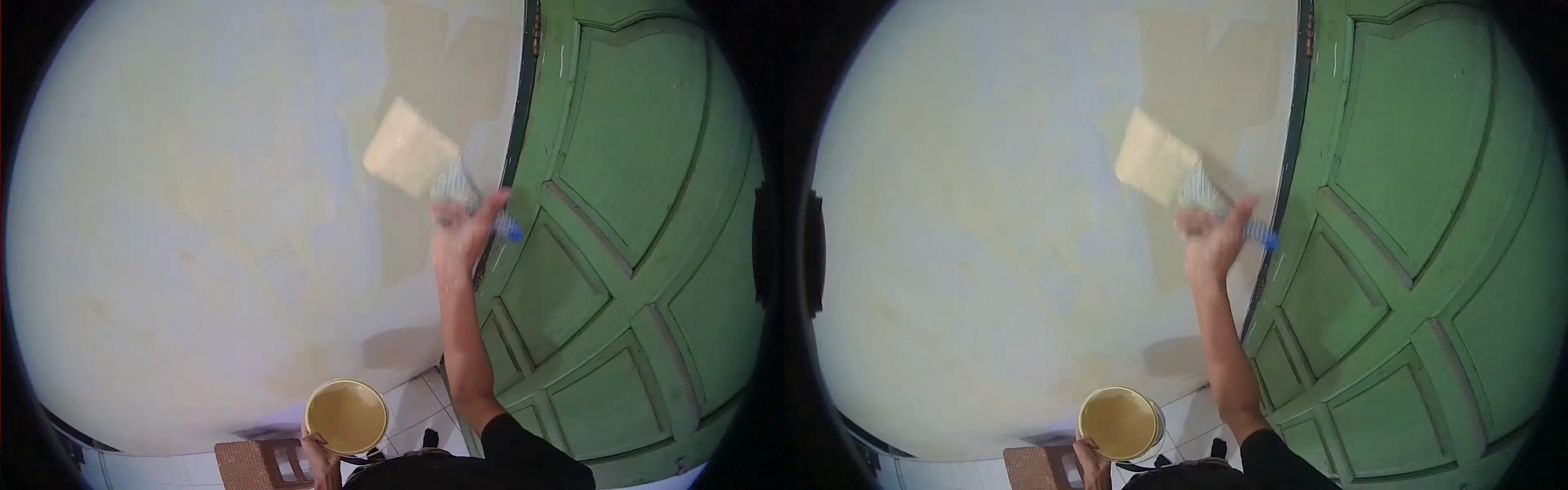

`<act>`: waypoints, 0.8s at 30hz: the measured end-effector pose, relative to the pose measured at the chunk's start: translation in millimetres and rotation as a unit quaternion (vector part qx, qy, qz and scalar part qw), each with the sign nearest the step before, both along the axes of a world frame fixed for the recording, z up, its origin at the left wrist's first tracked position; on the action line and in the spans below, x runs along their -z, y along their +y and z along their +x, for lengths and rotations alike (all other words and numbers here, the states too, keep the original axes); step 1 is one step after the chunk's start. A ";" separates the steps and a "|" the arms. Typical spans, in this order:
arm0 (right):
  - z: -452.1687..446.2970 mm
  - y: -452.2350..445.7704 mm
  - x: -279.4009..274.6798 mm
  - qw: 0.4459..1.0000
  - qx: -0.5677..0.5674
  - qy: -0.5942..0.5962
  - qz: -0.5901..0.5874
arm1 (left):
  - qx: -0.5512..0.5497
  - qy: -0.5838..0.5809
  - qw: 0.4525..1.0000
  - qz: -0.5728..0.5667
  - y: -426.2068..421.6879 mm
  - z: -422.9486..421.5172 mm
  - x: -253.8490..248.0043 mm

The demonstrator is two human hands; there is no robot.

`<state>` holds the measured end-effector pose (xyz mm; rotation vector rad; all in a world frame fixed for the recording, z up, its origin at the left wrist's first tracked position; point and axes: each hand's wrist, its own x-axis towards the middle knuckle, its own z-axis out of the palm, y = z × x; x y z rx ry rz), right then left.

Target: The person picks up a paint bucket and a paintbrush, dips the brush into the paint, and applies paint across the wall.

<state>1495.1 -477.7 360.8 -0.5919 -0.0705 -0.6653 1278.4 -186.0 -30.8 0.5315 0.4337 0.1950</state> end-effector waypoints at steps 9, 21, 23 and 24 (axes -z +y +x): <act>64.5 82.9 -141.0 0.980 -0.021 -0.137 0.140 | 0.013 0.035 0.999 -0.032 29.2 -23.5 -69.4; 103.4 93.5 -138.0 0.963 0.003 -0.244 0.113 | 0.014 0.079 0.984 0.162 69.2 -36.5 20.5; 122.9 99.5 -132.6 0.965 0.041 -0.251 0.055 | 0.024 0.025 0.998 0.060 88.2 -25.5 36.4; 133.5 94.1 -129.8 0.965 0.090 -0.246 0.026 | 0.032 0.006 0.999 0.033 95.9 -21.2 47.3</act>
